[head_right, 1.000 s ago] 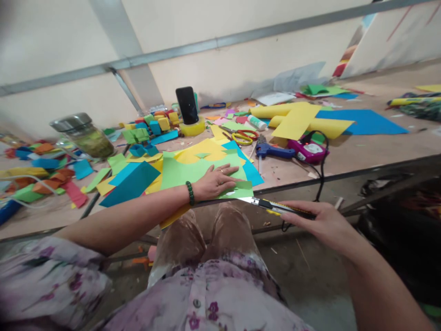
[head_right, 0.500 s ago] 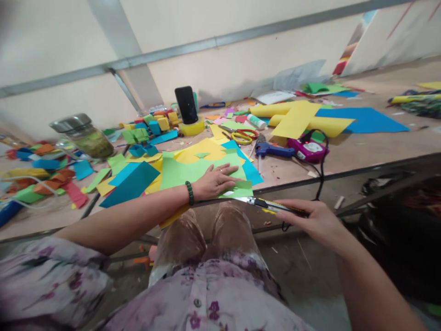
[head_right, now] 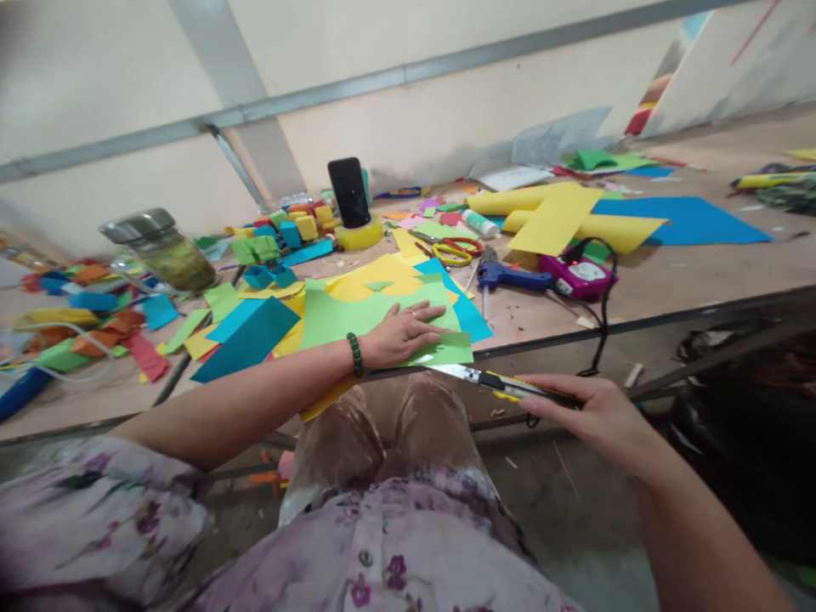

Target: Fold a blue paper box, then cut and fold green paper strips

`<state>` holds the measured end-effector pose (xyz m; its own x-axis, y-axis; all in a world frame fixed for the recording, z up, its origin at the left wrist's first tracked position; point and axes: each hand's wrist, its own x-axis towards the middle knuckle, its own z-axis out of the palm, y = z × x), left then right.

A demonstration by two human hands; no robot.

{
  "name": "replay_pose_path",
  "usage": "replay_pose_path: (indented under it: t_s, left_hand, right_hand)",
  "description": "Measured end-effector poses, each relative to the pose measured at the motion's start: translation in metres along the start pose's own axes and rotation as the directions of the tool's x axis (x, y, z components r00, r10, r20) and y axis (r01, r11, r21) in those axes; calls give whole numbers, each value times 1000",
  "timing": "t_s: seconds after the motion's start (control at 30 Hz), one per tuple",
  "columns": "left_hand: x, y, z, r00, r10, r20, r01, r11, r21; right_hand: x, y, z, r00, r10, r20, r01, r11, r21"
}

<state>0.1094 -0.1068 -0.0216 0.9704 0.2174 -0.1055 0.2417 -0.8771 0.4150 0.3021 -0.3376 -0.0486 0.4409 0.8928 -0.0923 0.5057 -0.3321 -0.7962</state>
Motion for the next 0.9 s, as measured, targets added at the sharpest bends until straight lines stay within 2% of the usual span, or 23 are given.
replay_pose_path:
  t_s: [0.2, 0.63, 0.9]
  left_hand:
    - [1, -3, 1, 1000, 4, -11, -5, 999, -40]
    - [2, -3, 1, 1000, -8, 3, 9, 999, -51]
    - [1, -3, 1, 1000, -4, 12, 4, 999, -34]
  right_hand:
    - [0, 3, 5, 999, -18, 34, 16, 999, 33]
    - [-4, 6, 14, 1000, -18, -18, 19, 998, 58]
    - [-7, -8, 15, 1000, -5, -8, 5, 997, 78]
